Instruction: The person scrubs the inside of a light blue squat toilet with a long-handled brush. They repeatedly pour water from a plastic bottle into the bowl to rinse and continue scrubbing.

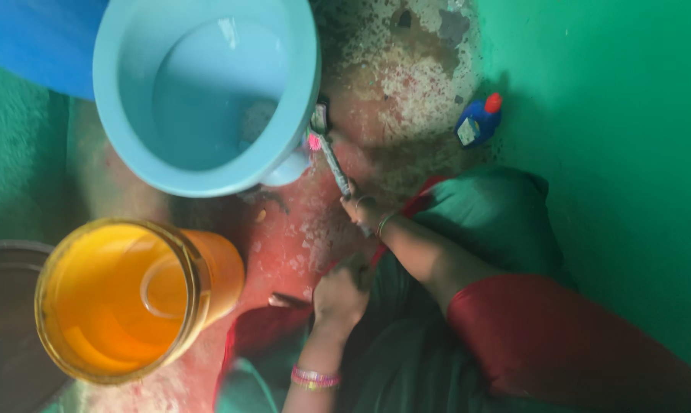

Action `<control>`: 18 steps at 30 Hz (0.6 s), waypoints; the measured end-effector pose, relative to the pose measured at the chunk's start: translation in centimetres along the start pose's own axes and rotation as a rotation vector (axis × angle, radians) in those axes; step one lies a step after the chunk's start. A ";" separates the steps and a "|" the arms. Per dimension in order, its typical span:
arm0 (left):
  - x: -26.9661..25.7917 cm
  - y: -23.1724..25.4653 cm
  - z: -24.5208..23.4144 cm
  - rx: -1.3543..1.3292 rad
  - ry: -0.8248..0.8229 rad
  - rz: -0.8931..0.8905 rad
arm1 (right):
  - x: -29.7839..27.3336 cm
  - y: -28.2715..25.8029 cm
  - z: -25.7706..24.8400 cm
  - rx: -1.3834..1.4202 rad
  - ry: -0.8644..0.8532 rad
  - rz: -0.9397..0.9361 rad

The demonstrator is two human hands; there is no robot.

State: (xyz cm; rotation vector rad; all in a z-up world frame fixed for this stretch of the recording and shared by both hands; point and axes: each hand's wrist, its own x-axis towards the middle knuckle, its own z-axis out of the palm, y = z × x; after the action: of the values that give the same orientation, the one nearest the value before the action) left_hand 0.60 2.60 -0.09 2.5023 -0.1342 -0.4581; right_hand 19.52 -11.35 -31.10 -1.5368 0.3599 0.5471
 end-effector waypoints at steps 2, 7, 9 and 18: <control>0.8 0.1 -0.9 -0.016 0.013 -0.029 | 0.8 -0.1 -0.6 0.011 0.008 -0.011; 4.2 -0.3 -4.5 0.047 0.166 0.007 | -0.3 1.1 0.4 0.074 0.031 -0.019; 5.9 -1.3 -6.2 0.012 0.216 -0.025 | -0.9 1.9 0.5 0.102 0.038 0.002; 8.2 -4.2 -10.4 -0.725 0.419 0.174 | 2.9 -0.8 -2.2 0.079 0.046 -0.024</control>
State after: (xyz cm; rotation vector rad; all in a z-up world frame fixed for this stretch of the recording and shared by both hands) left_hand 11.93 10.03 3.10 1.7984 -0.0115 0.0948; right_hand 22.60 -13.13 -32.10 -1.4774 0.3929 0.4742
